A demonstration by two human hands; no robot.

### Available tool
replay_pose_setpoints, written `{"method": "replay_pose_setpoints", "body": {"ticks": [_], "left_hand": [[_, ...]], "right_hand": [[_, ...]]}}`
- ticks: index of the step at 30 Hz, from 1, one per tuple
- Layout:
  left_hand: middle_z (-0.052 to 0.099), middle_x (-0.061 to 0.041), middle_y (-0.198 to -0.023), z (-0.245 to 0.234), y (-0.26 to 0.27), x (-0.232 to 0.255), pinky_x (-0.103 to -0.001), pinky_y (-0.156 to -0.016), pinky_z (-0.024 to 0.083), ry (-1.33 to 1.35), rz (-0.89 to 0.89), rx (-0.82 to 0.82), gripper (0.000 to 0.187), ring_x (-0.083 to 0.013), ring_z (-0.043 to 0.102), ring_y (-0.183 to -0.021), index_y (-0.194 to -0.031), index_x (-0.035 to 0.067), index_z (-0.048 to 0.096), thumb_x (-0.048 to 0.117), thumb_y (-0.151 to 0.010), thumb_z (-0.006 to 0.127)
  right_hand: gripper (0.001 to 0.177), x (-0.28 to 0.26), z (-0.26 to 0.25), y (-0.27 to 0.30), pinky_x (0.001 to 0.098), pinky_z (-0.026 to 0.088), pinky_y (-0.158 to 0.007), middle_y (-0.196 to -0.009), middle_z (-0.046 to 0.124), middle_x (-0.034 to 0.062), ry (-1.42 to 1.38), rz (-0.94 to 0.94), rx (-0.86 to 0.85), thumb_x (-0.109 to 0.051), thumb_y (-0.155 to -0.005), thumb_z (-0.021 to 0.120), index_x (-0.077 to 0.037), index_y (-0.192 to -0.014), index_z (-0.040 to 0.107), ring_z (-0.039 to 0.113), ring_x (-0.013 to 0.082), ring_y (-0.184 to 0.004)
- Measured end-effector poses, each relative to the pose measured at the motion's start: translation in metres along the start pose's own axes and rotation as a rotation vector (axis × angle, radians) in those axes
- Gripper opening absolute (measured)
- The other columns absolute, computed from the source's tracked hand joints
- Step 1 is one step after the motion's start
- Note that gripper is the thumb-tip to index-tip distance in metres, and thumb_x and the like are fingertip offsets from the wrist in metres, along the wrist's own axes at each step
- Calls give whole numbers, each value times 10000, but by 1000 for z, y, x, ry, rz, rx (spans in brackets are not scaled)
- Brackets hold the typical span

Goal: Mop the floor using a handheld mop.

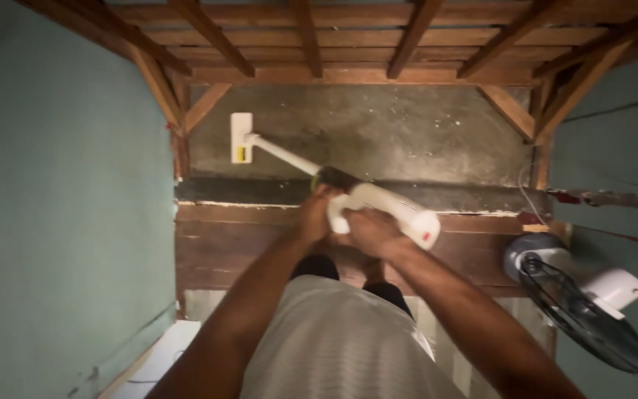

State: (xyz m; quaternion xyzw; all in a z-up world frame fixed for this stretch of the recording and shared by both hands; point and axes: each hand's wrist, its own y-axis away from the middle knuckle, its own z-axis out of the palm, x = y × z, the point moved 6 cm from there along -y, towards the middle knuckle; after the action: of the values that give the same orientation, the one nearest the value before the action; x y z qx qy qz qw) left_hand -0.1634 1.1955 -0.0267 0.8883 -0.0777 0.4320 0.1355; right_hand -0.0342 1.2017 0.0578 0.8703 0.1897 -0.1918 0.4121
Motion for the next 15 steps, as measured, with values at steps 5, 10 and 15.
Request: {"method": "replay_pose_setpoints", "body": {"ticks": [5, 10, 15], "left_hand": [[676, -122, -1270, -74, 10, -63, -439, -955, 552, -36, -79, 79, 571, -364, 679, -1146, -1265, 153, 640, 146, -721, 812], [661, -184, -1286, -81, 14, -95, -475, -939, 536, -20, -119, 77, 534, -403, 649, -1158, -1295, 133, 641, 95, -780, 777], [701, -179, -1192, -49, 6, -65, -467, -896, 575, 47, -83, 150, 489, -390, 692, -1083, -1220, 132, 654, 124, -754, 802]], "right_hand": [[528, -66, 9, -70, 474, 529, -937, -1110, 733, 169, 3, -65, -1, -481, -872, 708, -96, -1230, 661, 702, 334, -1073], [553, -77, 4, -82, 481, 533, -934, -1125, 723, 181, -57, 23, -32, -511, -881, 699, -109, -1257, 653, 700, 355, -1065], [570, -57, -4, -59, 482, 543, -936, -1133, 728, 189, 21, 35, -28, -510, -872, 709, -116, -1279, 645, 707, 355, -1067]]}}
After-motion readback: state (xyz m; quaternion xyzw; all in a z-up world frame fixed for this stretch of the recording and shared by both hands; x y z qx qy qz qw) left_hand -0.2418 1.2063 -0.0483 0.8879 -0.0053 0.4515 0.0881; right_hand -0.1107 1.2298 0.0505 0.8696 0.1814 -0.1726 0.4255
